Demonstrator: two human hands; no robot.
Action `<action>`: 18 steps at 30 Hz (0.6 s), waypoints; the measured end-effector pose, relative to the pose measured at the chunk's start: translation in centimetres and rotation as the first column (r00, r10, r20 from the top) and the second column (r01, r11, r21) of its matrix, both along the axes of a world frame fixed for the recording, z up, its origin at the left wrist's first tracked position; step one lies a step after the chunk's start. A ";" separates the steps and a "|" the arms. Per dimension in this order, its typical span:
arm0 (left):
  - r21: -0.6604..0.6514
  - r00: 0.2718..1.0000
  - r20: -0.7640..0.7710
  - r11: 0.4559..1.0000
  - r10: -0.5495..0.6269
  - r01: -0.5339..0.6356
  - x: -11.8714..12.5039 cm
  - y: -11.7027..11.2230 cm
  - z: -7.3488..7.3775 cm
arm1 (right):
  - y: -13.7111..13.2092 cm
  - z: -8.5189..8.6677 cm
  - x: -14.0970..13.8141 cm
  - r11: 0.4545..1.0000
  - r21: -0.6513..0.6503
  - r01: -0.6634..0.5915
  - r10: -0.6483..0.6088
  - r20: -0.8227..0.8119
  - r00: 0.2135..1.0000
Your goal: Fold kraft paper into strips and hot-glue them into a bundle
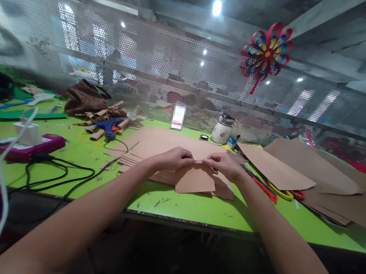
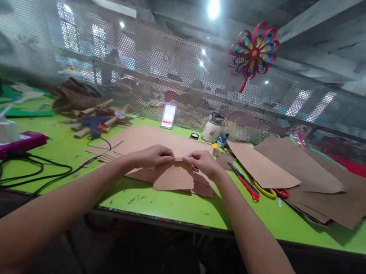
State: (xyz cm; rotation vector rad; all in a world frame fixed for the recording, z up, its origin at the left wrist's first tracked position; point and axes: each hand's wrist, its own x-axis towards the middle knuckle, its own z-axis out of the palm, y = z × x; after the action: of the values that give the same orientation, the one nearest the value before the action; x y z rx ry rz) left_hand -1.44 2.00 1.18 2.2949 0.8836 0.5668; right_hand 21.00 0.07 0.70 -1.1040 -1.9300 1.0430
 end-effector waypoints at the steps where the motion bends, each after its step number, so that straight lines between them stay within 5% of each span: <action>1: 0.020 1.000 -0.023 1.000 -0.002 0.002 0.0 -0.1 0.1 | 0.0 -0.4 -0.2 1.000 -0.019 0.001 -0.002 -0.055 0.998; 9: 0.138 0.996 -0.087 0.990 -0.029 0.041 0.0 -0.1 0.6 | -0.8 -1.5 -0.3 0.996 0.013 0.086 -0.080 -0.258 0.963; 18: 0.347 0.990 -0.115 0.937 0.086 -0.042 -0.2 -0.2 0.2 | -1.0 -1.7 0.5 0.990 0.088 0.106 -0.090 -0.178 0.980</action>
State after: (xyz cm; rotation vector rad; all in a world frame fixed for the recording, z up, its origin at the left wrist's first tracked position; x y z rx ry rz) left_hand -1.69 1.80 1.34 2.6508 0.9883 0.6505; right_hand 21.48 -0.93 -1.01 -1.0095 -1.7517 0.9489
